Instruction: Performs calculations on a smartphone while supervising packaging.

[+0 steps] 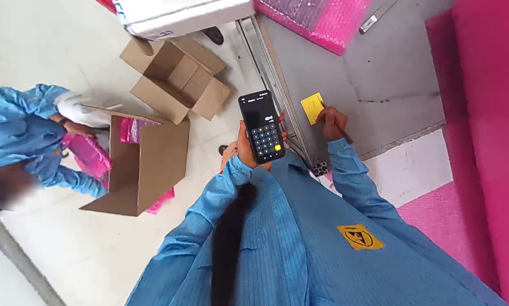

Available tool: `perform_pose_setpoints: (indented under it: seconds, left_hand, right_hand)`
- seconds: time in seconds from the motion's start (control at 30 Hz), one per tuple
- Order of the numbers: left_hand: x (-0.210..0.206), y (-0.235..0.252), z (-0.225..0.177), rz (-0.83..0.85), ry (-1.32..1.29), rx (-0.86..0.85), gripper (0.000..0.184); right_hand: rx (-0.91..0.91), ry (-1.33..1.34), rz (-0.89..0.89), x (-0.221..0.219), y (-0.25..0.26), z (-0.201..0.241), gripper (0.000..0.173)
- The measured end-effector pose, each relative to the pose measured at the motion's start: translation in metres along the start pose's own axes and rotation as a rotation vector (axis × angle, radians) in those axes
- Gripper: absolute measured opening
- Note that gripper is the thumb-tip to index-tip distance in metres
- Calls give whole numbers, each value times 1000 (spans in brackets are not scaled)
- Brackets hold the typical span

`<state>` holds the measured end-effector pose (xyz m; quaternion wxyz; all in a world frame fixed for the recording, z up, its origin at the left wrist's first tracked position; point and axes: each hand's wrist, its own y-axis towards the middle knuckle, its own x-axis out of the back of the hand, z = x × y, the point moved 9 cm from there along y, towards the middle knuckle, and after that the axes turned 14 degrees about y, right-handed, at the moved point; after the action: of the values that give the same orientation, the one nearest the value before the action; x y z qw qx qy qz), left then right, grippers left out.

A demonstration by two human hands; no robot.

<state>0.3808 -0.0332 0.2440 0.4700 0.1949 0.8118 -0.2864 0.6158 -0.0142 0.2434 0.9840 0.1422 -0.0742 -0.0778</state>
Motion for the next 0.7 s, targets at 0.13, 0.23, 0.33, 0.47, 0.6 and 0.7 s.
perform_pose_setpoints:
  seconds: [0.13, 0.23, 0.33, 0.47, 0.6, 0.7]
  left_hand:
    - [3, 0, 19, -72, -11, -4, 82]
    - [-2, -1, 24, -73, -24, -10, 82]
    - [-1, -2, 28, -103, -7, -29, 82]
    - [8, -4, 32, -136, -11, -34, 82]
    - [12, 7, 37, -109, -29, -14, 84]
    - [14, 28, 39, -100, -57, -15, 78]
  right_hand:
    - [-167, 137, 36, -11, 16, -22, 36]
    - [-137, 35, 5, -17, 23, -28, 26]
    - [-64, -42, -31, -20, 25, -27, 19]
    - [-96, -73, -27, -24, 25, -29, 16]
    - [-93, 12, 92, -28, 33, -33, 13]
    - [-82, 68, 191, -30, 40, -33, 13]
